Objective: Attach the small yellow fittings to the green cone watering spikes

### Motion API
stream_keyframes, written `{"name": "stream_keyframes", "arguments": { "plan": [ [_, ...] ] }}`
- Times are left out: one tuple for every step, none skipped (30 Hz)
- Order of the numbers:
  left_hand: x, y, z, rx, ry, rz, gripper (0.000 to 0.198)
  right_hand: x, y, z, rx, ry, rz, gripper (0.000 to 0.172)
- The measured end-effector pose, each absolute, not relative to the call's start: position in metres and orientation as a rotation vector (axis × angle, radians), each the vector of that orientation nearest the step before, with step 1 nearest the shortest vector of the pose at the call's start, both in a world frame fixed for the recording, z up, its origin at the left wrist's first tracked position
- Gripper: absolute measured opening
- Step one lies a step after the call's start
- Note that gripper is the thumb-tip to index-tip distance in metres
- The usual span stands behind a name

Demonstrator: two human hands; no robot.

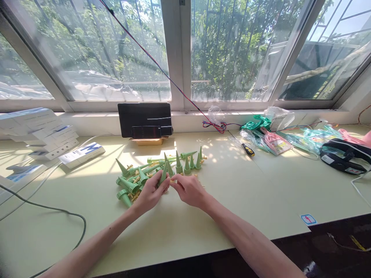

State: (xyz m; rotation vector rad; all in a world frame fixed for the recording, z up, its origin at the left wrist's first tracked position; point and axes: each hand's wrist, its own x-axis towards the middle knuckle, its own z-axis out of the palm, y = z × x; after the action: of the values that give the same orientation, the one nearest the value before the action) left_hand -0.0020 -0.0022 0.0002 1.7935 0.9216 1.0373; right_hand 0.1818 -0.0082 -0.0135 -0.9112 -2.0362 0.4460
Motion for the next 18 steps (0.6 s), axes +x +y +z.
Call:
{"name": "stream_keyframes", "arguments": {
  "plan": [
    [-0.0019, -0.0024, 0.0001, 1.791, 0.922, 1.033, 0.024, 0.1818, -0.0082, -0.0135, -0.907, -2.044, 0.429, 0.023],
    [-0.0018, -0.0025, -0.0002, 1.791, 0.925, 1.031, 0.024, 0.1818, -0.0081, -0.0139, -0.901, -2.048, 0.414, 0.025],
    [-0.0017, -0.0026, -0.0005, 1.793, 0.931, 1.027, 0.023, 0.1818, -0.0079, -0.0145, -0.892, -2.051, 0.405, 0.026],
    [-0.0016, -0.0027, -0.0009, 1.796, 0.936, 1.024, 0.023, 0.1818, -0.0077, -0.0152, -0.882, -2.052, 0.401, 0.026],
    [-0.0015, -0.0027, -0.0013, 1.798, 0.938, 1.023, 0.023, 0.1817, -0.0076, -0.0161, -0.874, -2.054, 0.401, 0.026],
    [-0.0015, -0.0027, -0.0017, 1.798, 0.94, 1.022, 0.023, 0.1816, -0.0075, -0.0169, -0.869, -2.057, 0.403, 0.026],
    [-0.0015, -0.0026, -0.002, 1.798, 0.942, 1.02, 0.023, 0.1815, -0.0075, -0.0175, -0.868, -2.058, 0.407, 0.026],
    [-0.0016, -0.0024, -0.0023, 1.797, 0.943, 1.019, 0.023, 0.1814, -0.0076, -0.0179, -0.871, -2.057, 0.412, 0.027],
    [-0.0017, -0.0023, -0.0026, 1.796, 0.943, 1.02, 0.023, 0.1813, -0.0077, -0.0179, -0.878, -2.054, 0.418, 0.027],
    [-0.0018, -0.0021, -0.0029, 1.797, 0.941, 1.022, 0.023, 0.1812, -0.008, -0.0176, -0.886, -2.049, 0.423, 0.026],
    [-0.0021, -0.002, -0.0031, 1.797, 0.935, 1.025, 0.023, 0.1811, -0.0083, -0.017, -0.894, -2.043, 0.427, 0.026],
    [-0.0023, -0.0019, -0.0032, 1.796, 0.928, 1.03, 0.024, 0.1811, -0.0087, -0.0162, -0.904, -2.039, 0.43, 0.025],
    [-0.0026, -0.0018, -0.0033, 1.795, 0.922, 1.035, 0.024, 0.1811, -0.009, -0.0151, -0.911, -2.039, 0.432, 0.023],
    [-0.003, -0.0017, -0.0033, 1.794, 0.918, 1.038, 0.024, 0.1812, -0.0094, -0.014, -0.917, -2.042, 0.432, 0.022],
    [-0.0033, -0.0016, -0.0033, 1.795, 0.919, 1.038, 0.024, 0.1814, -0.0096, -0.013, -0.922, -2.049, 0.43, 0.021],
    [-0.0036, -0.0015, -0.0033, 1.798, 0.922, 1.036, 0.023, 0.1815, -0.0098, -0.0121, -0.924, -2.058, 0.423, 0.021],
    [-0.0038, -0.0014, -0.0033, 1.804, 0.925, 1.032, 0.022, 0.1816, -0.01, -0.0115, -0.922, -2.068, 0.415, 0.021],
    [-0.004, -0.0014, -0.0034, 1.813, 0.926, 1.026, 0.021, 0.1815, -0.01, -0.0112, -0.917, -2.077, 0.405, 0.022]
  ]
}}
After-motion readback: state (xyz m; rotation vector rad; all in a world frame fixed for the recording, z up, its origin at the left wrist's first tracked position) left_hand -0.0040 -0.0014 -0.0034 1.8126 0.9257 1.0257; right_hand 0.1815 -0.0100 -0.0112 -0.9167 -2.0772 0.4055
